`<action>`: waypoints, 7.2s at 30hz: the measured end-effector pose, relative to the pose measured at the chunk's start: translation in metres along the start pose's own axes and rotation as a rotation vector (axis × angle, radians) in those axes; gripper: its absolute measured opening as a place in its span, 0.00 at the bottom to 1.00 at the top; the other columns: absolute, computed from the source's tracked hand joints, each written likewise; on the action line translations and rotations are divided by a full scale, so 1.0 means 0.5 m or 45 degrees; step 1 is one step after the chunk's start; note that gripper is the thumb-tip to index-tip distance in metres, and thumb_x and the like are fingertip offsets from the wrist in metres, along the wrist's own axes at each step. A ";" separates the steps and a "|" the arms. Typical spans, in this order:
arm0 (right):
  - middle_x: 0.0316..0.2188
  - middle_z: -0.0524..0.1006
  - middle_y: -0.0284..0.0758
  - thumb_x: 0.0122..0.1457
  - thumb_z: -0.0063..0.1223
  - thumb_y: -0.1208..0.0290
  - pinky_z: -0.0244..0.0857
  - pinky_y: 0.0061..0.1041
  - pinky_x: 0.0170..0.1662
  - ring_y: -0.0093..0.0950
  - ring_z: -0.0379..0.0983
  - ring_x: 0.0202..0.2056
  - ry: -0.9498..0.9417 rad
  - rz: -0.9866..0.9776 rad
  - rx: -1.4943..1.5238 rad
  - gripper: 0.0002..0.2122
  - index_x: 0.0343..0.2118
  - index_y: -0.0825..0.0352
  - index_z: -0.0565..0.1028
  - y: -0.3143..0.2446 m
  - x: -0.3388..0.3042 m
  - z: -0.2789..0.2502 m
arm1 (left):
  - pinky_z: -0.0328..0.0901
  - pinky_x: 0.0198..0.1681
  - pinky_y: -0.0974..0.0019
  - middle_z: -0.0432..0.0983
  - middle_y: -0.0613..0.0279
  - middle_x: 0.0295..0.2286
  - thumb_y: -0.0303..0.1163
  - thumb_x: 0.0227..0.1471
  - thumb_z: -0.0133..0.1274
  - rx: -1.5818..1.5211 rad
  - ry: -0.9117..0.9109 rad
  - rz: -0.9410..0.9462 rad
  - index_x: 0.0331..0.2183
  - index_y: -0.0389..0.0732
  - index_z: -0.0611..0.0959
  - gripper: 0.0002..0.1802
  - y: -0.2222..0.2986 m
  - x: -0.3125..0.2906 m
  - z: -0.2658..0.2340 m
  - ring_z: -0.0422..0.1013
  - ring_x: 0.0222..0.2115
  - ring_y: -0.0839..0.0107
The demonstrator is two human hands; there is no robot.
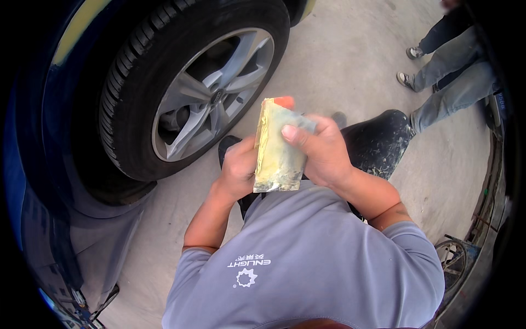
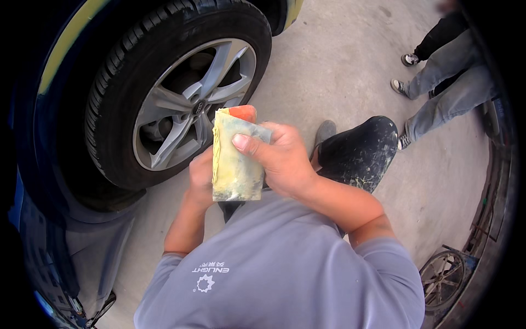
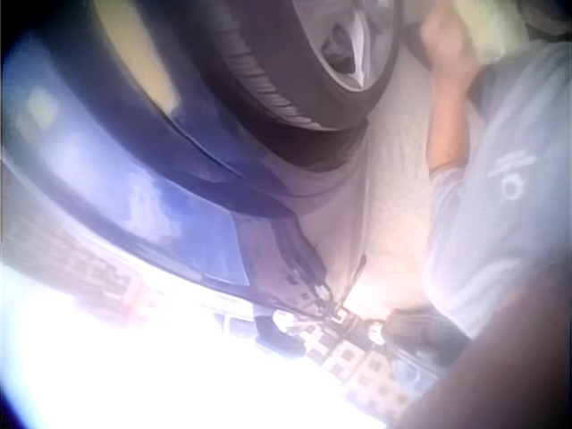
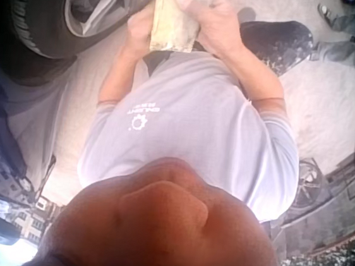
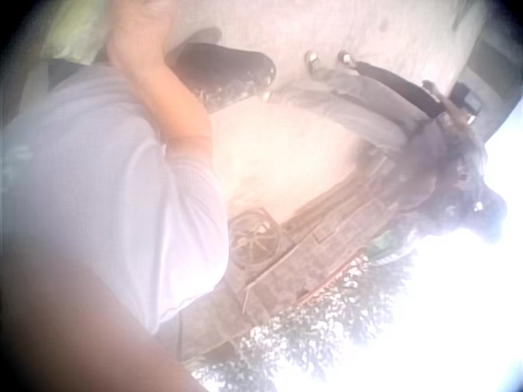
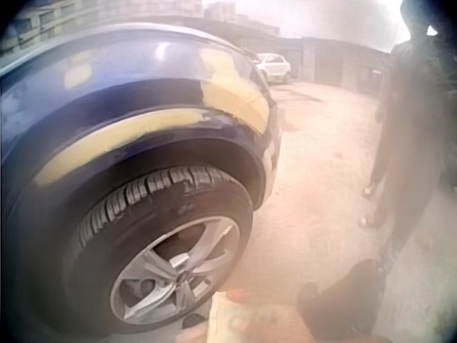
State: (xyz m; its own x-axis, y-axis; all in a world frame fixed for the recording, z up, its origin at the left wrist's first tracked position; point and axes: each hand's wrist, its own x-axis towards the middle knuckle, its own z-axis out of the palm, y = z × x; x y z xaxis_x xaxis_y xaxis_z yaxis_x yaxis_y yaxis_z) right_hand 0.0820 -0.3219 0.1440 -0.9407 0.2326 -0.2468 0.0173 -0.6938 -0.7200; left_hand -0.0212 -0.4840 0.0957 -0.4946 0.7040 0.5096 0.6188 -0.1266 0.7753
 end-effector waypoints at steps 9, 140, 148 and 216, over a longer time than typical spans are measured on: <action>0.41 0.80 0.36 0.68 0.56 0.66 0.72 0.28 0.48 0.23 0.77 0.41 0.289 -0.646 -0.021 0.14 0.47 0.73 0.74 -0.075 0.010 -0.122 | 0.68 0.35 0.70 0.81 0.59 0.35 0.20 0.54 0.63 -0.779 0.426 -0.597 0.42 0.27 0.84 0.13 -0.054 0.007 0.002 0.74 0.32 0.74; 0.28 0.80 0.34 0.62 0.60 0.60 0.68 0.29 0.36 0.22 0.72 0.30 1.576 -0.089 -0.327 0.16 0.39 0.72 0.79 -1.863 -0.204 -0.858 | 0.66 0.27 0.63 0.75 0.57 0.21 0.26 0.46 0.66 0.322 -1.297 -0.354 0.30 0.29 0.85 0.10 0.503 2.248 1.009 0.72 0.22 0.69; 0.32 0.79 0.28 0.68 0.56 0.61 0.69 0.22 0.38 0.17 0.72 0.33 0.983 -0.527 -0.250 0.15 0.45 0.71 0.79 -2.301 0.112 -0.880 | 0.67 0.28 0.71 0.79 0.64 0.24 0.29 0.50 0.68 -0.621 -0.926 -0.959 0.34 0.31 0.86 0.12 0.598 2.418 1.139 0.71 0.24 0.77; 0.27 0.74 0.41 0.48 0.58 0.78 0.75 0.45 0.48 0.43 0.75 0.35 0.247 -1.353 -2.339 0.13 0.38 0.73 0.75 -3.813 2.241 -1.257 | 0.65 0.60 0.50 0.68 0.35 0.56 0.22 0.51 0.56 -1.498 0.235 -0.655 0.48 0.38 0.68 0.22 -0.546 4.559 1.220 0.69 0.57 0.51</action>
State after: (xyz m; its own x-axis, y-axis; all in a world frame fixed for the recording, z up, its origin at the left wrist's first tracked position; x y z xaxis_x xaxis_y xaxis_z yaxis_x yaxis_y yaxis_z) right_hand -0.7924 1.6901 0.8324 -0.7768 0.1217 0.6179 -0.0224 0.9752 -0.2201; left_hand -0.9452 1.5815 0.8185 -0.6486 0.7607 0.0280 -0.5237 -0.4726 0.7088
